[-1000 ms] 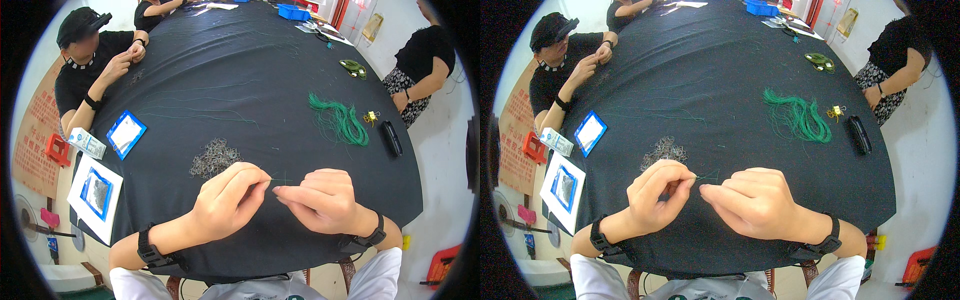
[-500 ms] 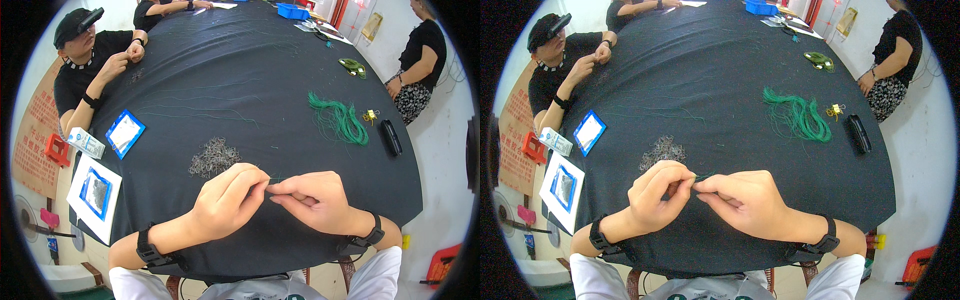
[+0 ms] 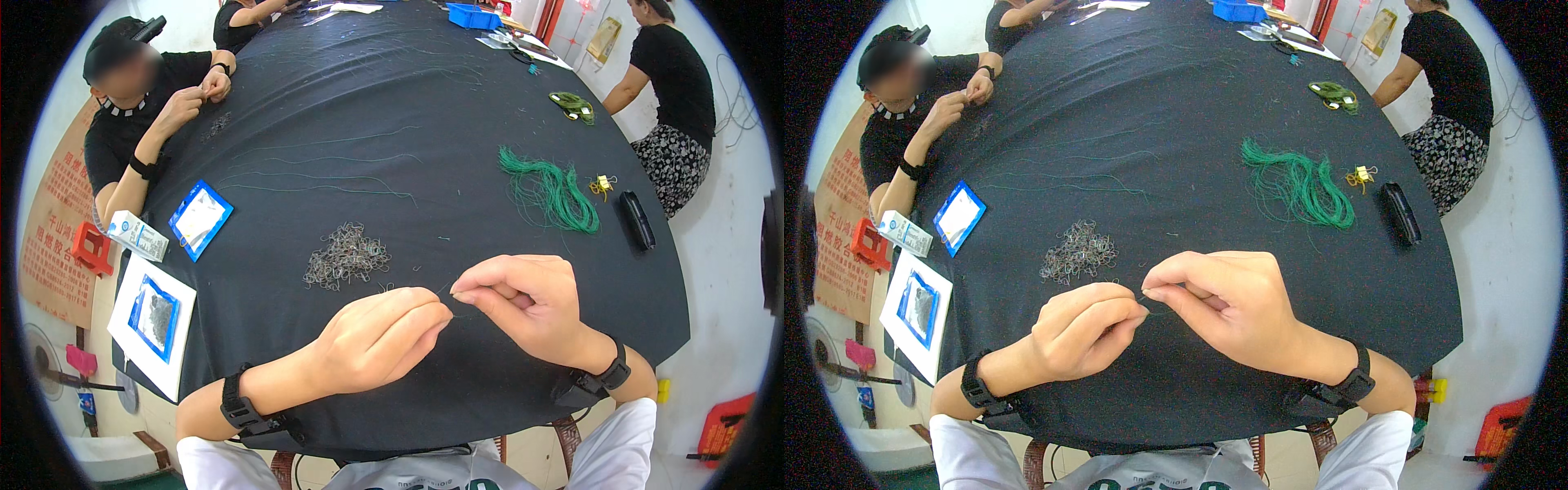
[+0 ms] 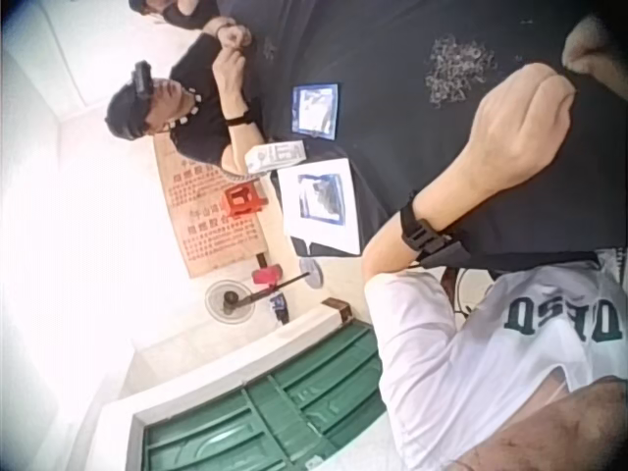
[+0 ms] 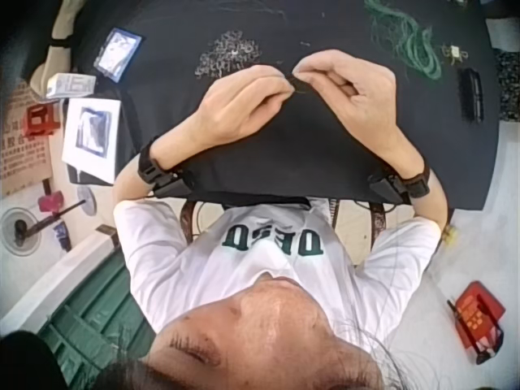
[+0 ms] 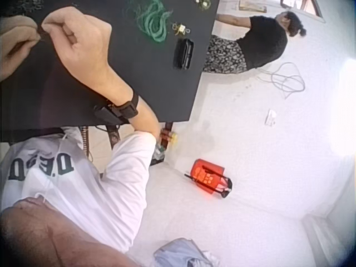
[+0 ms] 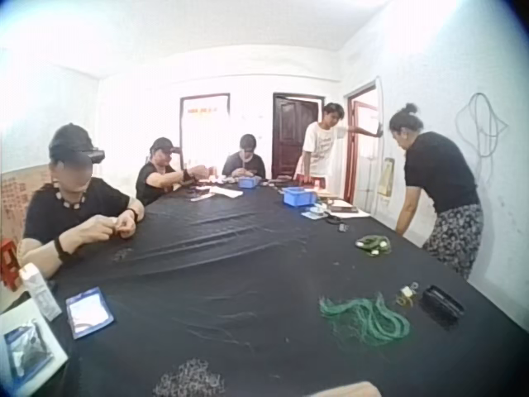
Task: The person threads small metal components onto a thin green line while working at a table with others.
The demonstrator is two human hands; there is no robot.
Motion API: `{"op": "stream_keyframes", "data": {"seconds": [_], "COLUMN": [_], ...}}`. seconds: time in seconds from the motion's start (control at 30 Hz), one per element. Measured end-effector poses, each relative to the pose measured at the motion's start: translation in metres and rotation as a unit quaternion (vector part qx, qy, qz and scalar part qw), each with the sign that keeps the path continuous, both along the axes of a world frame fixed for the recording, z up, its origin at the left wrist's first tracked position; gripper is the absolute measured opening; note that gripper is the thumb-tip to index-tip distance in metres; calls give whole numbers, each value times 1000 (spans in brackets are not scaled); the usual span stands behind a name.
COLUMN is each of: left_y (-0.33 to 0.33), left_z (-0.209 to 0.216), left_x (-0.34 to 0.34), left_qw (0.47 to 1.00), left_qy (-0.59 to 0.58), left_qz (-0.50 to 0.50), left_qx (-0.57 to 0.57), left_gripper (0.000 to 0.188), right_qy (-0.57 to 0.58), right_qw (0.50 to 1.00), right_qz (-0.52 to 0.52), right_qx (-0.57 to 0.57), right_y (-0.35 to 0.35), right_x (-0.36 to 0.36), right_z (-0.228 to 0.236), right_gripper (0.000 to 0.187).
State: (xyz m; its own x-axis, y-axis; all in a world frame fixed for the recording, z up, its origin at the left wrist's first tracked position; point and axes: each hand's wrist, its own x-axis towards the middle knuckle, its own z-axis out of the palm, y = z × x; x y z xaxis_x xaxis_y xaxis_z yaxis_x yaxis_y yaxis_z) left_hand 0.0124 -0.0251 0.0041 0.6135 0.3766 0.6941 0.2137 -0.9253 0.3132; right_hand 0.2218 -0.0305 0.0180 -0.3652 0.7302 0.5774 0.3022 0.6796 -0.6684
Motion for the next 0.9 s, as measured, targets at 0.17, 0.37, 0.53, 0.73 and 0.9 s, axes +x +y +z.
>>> {"op": "stream_keyframes", "data": {"seconds": [0.17,0.37,0.53,0.73,0.9], "left_y": [0,2,5,4,3], "left_z": [4,10,19,21,19], "left_x": [-3,-6,-5,-6,-6], "left_qw": [1000,999,998,998,997], "left_qy": [-10,-37,-56,-59,-76], "left_qz": [-9,-4,9,10,21], "left_qx": [-5,-9,0,-10,-18], "left_gripper": [26,25,24,24,23], "right_qy": [23,59,94,92,104], "right_qw": [994,967,940,934,922], "right_qz": [4,50,105,114,126], "right_qx": [-105,-244,-311,-325,-351], "right_y": [1,7,14,14,8], "right_x": [-2,-6,-8,-9,-11], "right_z": [1,0,5,6,3], "right_gripper": [10,9,7,7,5]}}
